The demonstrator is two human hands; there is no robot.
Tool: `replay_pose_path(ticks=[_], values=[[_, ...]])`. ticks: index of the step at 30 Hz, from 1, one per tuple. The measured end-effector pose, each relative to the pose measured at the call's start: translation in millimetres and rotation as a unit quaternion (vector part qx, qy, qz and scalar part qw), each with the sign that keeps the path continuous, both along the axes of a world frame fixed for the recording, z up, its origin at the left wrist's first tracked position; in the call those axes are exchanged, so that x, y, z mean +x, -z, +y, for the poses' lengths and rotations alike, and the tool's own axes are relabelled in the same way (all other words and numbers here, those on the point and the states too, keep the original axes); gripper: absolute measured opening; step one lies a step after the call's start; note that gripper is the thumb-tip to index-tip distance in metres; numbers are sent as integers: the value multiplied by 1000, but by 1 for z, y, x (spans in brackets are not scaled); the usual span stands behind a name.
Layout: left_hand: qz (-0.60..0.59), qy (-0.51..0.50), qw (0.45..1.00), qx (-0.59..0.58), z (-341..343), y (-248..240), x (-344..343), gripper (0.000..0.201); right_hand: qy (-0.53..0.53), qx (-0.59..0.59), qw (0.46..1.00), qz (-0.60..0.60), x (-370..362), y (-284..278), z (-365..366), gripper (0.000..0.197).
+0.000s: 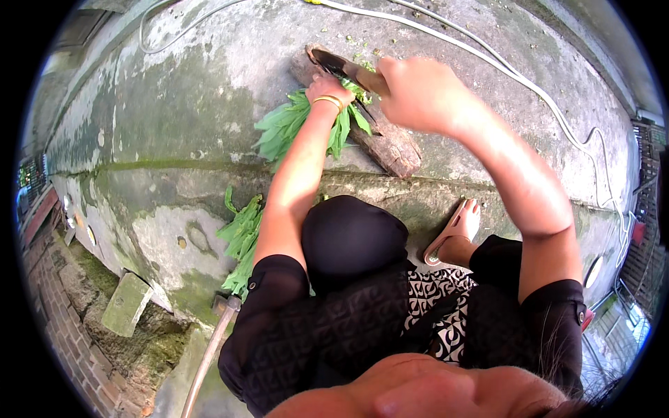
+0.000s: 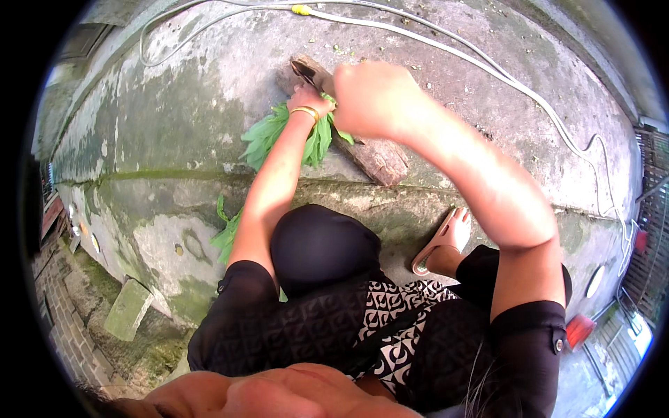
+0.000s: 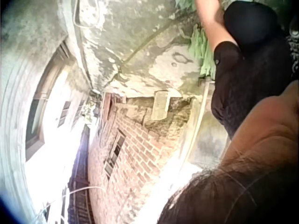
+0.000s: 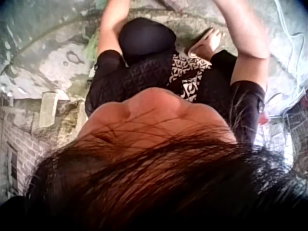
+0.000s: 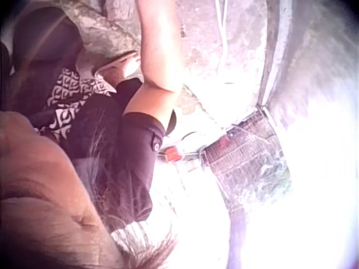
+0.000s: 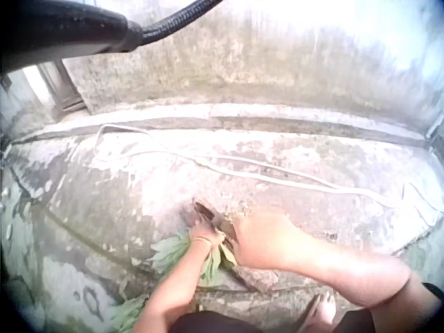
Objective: The person picks up bunches of green leaves and chops them into small pieces using a large blade mounted on a wooden block.
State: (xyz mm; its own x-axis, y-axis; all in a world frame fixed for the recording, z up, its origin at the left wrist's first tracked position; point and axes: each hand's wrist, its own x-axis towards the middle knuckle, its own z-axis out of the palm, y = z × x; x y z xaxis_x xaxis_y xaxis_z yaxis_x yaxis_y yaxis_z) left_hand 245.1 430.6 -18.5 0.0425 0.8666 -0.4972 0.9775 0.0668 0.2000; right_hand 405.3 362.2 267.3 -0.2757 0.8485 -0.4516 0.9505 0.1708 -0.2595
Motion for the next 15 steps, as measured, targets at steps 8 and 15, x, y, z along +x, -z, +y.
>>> replay_pose_path(ticks=[8,15], values=[[-73,-20,996,-49,-20,-8,-21,125,114,-70,988,78,10,106,-118,41],[-88,20,993,70,-44,21,-41,113,113,-62,985,115,9,114,-124,43]])
